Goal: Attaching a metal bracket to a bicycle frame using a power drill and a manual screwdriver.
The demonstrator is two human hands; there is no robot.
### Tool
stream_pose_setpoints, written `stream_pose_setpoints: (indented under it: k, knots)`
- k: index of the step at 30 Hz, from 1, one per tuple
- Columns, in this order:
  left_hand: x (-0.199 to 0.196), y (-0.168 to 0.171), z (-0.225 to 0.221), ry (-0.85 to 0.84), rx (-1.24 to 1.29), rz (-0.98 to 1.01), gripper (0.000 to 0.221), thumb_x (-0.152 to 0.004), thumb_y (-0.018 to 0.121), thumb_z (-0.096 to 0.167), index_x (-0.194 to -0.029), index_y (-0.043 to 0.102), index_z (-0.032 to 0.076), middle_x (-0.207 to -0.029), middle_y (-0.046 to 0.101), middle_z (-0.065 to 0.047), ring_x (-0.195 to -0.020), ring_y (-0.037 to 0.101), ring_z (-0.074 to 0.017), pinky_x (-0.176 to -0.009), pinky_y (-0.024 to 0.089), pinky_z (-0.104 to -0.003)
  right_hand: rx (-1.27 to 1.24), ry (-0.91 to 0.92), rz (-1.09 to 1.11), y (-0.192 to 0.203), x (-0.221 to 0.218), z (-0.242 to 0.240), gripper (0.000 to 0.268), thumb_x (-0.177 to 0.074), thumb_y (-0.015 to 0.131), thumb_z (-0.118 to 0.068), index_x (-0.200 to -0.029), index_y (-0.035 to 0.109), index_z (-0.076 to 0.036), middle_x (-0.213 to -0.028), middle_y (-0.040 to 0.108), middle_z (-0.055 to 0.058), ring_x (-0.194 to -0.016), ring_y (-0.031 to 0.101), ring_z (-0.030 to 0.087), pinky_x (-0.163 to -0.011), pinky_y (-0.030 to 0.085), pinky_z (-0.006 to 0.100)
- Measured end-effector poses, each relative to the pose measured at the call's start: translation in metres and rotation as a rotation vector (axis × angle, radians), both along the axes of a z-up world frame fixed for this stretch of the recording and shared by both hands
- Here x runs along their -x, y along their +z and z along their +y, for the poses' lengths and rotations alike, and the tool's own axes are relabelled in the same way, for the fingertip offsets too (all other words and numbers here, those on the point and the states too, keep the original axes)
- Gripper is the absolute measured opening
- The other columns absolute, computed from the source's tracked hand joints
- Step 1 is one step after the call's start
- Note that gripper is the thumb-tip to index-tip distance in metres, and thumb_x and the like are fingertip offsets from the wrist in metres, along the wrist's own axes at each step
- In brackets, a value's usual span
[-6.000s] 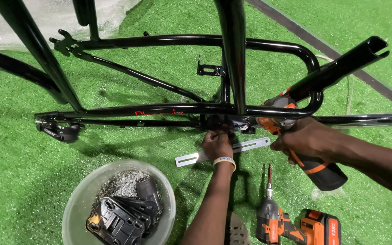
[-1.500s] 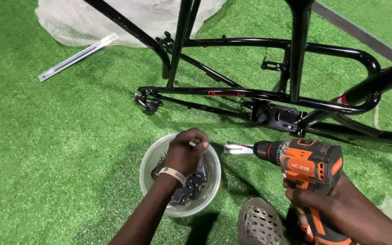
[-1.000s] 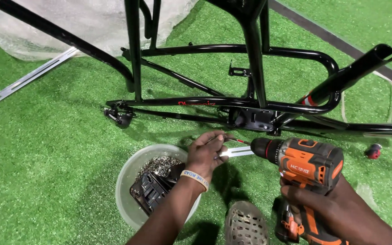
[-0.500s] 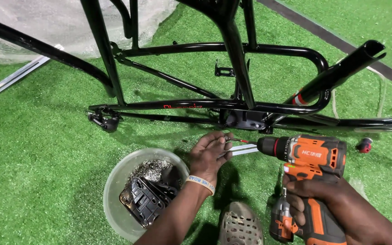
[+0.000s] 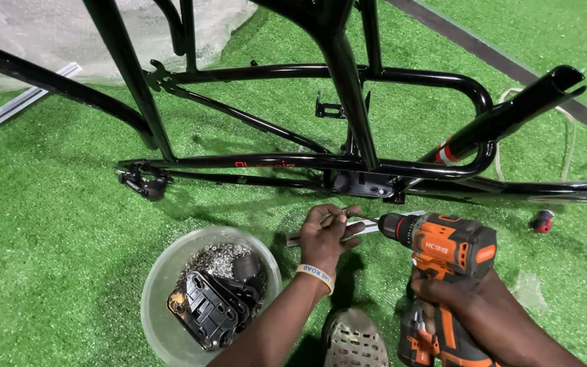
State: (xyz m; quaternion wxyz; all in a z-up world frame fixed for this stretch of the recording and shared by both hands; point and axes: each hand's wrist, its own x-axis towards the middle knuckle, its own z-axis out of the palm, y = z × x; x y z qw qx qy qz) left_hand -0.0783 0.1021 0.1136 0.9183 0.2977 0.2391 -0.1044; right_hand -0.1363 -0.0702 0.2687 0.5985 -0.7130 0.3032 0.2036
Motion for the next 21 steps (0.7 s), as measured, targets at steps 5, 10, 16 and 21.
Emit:
stream_pose_setpoints:
  k: [5,10,16,21]
  knots:
    - [-0.021,-0.011,-0.009,-0.153,-0.111,0.131,0.019,-0.102,0.053,-0.001,-0.1,0.043,0.015,-0.121,0.077,-0.018,-0.085,0.079,-0.0356,-0.055,0.056,-0.039,0.386,0.262,0.014,-0.002,-0.028,0.001,0.011,-0.077,0.075,-0.008,-0.074,0.07,0.001,-0.066,0.07,0.019,-0.064,0.06,0.03,-0.065,0.049,0.045]
    - [-0.051,-0.041,-0.028,-0.05,-0.341,0.269,0.017,-0.092,0.062,-0.004,-0.105,0.062,0.006,-0.096,0.079,-0.014,-0.074,0.073,-0.0214,-0.057,0.057,-0.031,0.528,0.383,0.104,-0.007,-0.06,0.011,0.015,-0.087,0.073,-0.013,-0.081,0.072,0.0,-0.066,0.072,0.019,-0.061,0.062,0.029,-0.064,0.048,0.04]
    - [-0.078,-0.106,-0.053,0.318,0.086,0.245,0.016,-0.082,0.067,-0.023,-0.091,0.061,-0.011,-0.076,0.064,-0.021,-0.057,0.065,-0.0308,-0.041,0.056,-0.034,0.652,0.512,0.221,-0.002,-0.088,0.025,0.025,-0.094,0.069,-0.023,-0.083,0.077,-0.002,-0.071,0.081,0.018,-0.065,0.065,0.027,-0.068,0.048,0.038]
    - [-0.078,-0.091,-0.057,0.408,-0.047,0.285,0.014,-0.081,0.07,-0.024,-0.086,0.065,-0.012,-0.075,0.066,-0.022,-0.056,0.067,-0.0295,-0.044,0.06,-0.033,0.682,0.555,0.278,0.004,-0.103,0.035,0.021,-0.098,0.067,-0.026,-0.094,0.076,-0.007,-0.08,0.077,0.017,-0.068,0.06,0.026,-0.068,0.047,0.039]
